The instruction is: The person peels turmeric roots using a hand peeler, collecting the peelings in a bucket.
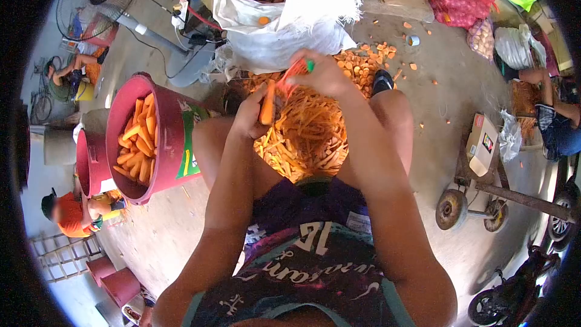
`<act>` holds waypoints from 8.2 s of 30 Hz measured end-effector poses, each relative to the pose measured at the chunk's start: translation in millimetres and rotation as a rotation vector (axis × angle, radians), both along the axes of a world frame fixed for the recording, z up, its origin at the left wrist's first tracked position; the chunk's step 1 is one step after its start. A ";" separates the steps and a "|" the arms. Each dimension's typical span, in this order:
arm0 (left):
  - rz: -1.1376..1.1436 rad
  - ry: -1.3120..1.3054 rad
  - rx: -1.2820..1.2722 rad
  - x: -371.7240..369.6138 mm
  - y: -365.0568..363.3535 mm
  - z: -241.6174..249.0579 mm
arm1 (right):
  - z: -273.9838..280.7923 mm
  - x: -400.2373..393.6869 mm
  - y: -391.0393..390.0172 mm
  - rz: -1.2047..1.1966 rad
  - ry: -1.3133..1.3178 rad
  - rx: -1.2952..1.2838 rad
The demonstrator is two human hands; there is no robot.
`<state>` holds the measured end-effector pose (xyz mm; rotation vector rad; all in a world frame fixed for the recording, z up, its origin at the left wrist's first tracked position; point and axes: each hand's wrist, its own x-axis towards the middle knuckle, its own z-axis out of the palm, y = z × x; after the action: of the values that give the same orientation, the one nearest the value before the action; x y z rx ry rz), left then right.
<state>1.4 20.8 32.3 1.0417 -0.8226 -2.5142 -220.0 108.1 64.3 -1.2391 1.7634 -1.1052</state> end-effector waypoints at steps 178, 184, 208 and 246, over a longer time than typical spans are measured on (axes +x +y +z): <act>-0.001 0.055 -0.043 -21.6 -1.6 3.1 | -24.6 -23.4 -6.8 -0.156 0.129 -0.023; -0.107 0.006 -0.094 -12.8 5.0 5.8 | -38.4 -42.5 -11.4 -0.300 0.069 0.155; 0.103 0.228 0.081 -22.7 -8.3 -7.2 | -13.7 14.5 3.9 0.108 0.179 -0.263; -0.268 0.559 0.142 -16.2 -9.2 -11.5 | -16.6 -8.0 6.9 0.095 0.134 -0.291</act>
<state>-14.8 11.6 20.8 0.2289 -0.6516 -2.9021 -228.0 115.0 47.8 -1.5872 1.6612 -1.2821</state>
